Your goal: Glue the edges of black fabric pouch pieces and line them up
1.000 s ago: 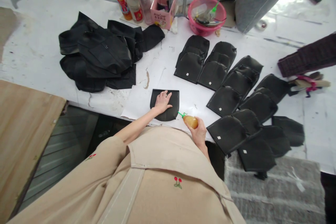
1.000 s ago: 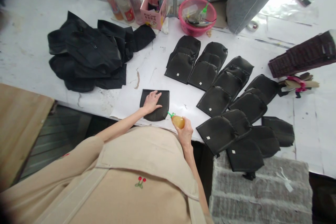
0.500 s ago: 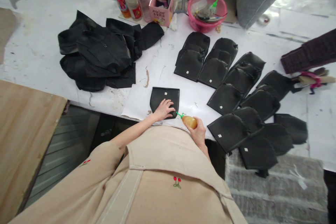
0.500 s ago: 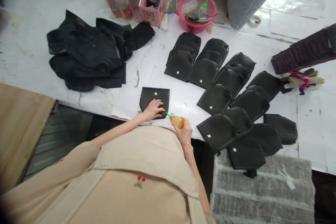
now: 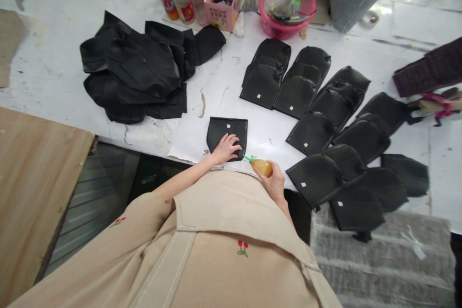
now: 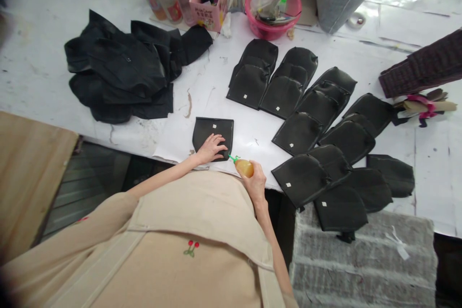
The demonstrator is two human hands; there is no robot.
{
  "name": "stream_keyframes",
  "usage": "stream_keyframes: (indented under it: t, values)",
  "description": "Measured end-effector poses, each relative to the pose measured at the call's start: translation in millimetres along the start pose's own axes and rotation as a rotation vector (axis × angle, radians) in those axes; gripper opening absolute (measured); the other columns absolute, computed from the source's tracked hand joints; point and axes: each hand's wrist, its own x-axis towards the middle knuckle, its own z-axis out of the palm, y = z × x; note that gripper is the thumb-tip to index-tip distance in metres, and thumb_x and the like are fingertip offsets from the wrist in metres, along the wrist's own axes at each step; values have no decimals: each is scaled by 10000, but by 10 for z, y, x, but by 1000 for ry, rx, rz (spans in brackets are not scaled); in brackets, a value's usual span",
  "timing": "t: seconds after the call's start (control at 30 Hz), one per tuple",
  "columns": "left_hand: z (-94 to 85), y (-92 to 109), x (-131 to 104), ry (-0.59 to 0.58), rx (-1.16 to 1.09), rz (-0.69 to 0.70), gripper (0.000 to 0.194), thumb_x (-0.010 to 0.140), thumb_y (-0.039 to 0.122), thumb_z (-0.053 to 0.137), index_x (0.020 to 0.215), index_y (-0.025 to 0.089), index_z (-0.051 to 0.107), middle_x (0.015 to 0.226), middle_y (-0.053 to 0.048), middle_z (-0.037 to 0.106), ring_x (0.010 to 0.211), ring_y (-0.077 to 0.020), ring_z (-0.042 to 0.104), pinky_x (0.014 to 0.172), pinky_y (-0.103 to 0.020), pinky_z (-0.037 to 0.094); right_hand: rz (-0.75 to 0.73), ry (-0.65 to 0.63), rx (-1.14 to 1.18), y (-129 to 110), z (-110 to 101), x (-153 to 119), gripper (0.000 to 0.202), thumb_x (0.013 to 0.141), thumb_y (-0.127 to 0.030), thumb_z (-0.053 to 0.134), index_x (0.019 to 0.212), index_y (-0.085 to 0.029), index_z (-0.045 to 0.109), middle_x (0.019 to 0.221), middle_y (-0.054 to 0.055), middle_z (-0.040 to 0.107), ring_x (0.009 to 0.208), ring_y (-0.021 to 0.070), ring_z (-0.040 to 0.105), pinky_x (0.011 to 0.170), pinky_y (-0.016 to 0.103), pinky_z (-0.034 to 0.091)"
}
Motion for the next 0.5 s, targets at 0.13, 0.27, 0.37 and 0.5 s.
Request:
stream_keyframes:
  t: [0.13, 0.27, 0.37, 0.5]
  values:
    - [-12, 11, -5, 1, -3, -6, 320, 820, 295, 731, 1135, 251, 692, 1371, -113, 541, 1393, -310, 374, 1173, -576, 238, 5, -29, 15, 41, -31, -54, 554, 737, -615, 704, 1092, -194, 643, 1061, 109, 711, 950, 277, 659, 867, 432, 535]
    - [-8, 16, -4, -2, -25, -17, 318, 819, 289, 730, 1133, 254, 694, 1379, -112, 538, 1398, -306, 369, 1179, -571, 229, 27, -47, 56, 64, -16, -73, 554, 729, -605, 709, 1099, -199, 640, 1061, 98, 709, 923, 265, 654, 834, 418, 538]
    - [6, 10, -2, 0, -32, -19, 323, 818, 296, 730, 1137, 265, 691, 1376, -106, 541, 1400, -304, 368, 1174, -582, 232, 49, -42, 94, 88, 26, -68, 568, 717, -599, 722, 1109, -198, 633, 1048, 87, 705, 901, 251, 648, 808, 402, 538]
    - [20, -1, 1, -2, -36, -20, 318, 818, 308, 732, 1131, 262, 692, 1372, -102, 542, 1401, -302, 369, 1177, -579, 231, 75, -63, 141, 151, 70, -57, 600, 704, -603, 738, 1122, -187, 628, 1057, 88, 698, 894, 241, 644, 792, 386, 535]
